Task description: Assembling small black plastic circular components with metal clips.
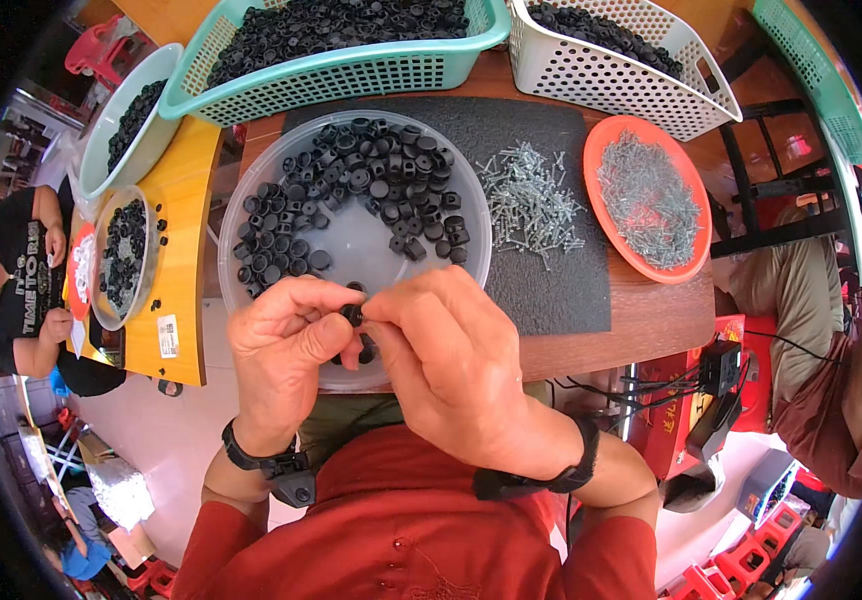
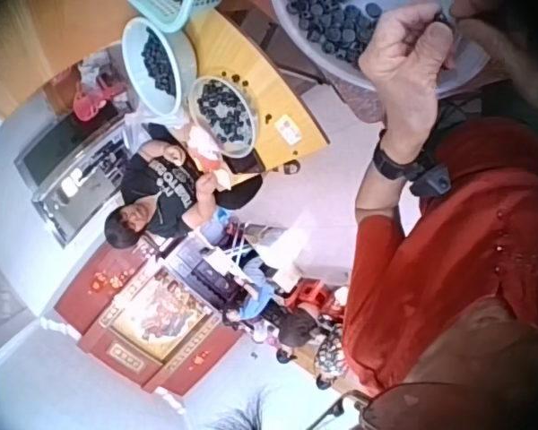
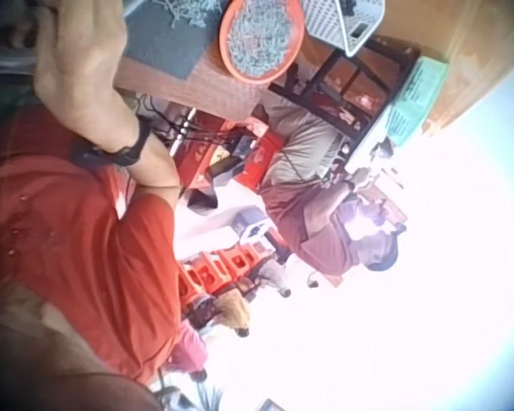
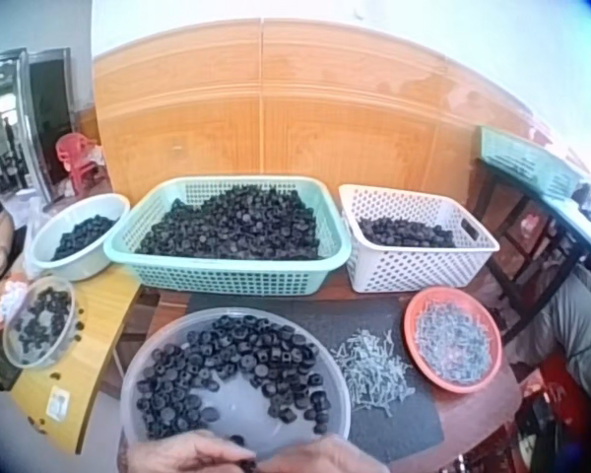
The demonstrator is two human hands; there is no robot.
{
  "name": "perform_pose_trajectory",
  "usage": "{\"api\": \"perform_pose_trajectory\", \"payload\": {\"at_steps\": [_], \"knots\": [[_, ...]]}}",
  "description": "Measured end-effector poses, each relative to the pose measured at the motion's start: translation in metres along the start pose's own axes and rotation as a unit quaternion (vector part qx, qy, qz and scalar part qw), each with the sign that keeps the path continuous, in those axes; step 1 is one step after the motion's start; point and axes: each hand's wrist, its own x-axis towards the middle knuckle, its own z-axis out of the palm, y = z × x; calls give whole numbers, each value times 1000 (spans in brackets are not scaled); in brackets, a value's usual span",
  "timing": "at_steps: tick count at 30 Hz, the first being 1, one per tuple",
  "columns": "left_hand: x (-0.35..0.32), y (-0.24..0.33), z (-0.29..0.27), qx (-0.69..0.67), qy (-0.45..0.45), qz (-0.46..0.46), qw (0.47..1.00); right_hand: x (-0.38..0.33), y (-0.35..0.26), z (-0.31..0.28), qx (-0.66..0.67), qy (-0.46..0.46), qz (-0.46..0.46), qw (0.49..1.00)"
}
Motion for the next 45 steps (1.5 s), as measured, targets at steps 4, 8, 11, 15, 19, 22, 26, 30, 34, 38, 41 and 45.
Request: {"api": "perform_pose_trajectory", "payload": {"at_steps": [4,8,11,15,19,22,26,30,34,38,41,45], "knots": [[-2,-1,6,55,14,40,998,0,3,5,-20,5,-25,999],[-1,-2,8,42,23,43,998,-2,7,9,-27,27,-57,998],[0,1,8,10,27,6,1000,-2,7,7,-20,24,-54,998],[-2,2,7,20,15,-10,1000,-6,9,8,9,25,-34,999],[-4,-1,6,0,10,-3,1000,-8,10,11,4,35,-35,999],[-1,0,2,6,11,-27,1000,-7,14,8,13,9,-29,999],[4,5,-2,10,41,-29,999,13,25,-12,-94,-7,-6,995],[7,7,-1,-1,67,-22,998,39,52,-13,-245,-12,-59,968],[9,7,-2,-6,62,-18,998,47,64,-2,-366,-81,-69,925],[9,8,-6,6,37,-17,999,49,65,2,-397,-109,-99,906],[8,9,-7,7,39,-18,999,47,65,1,-389,-116,-120,906],[8,9,-9,11,41,-26,999,38,57,-3,-341,-97,-126,926]]}}
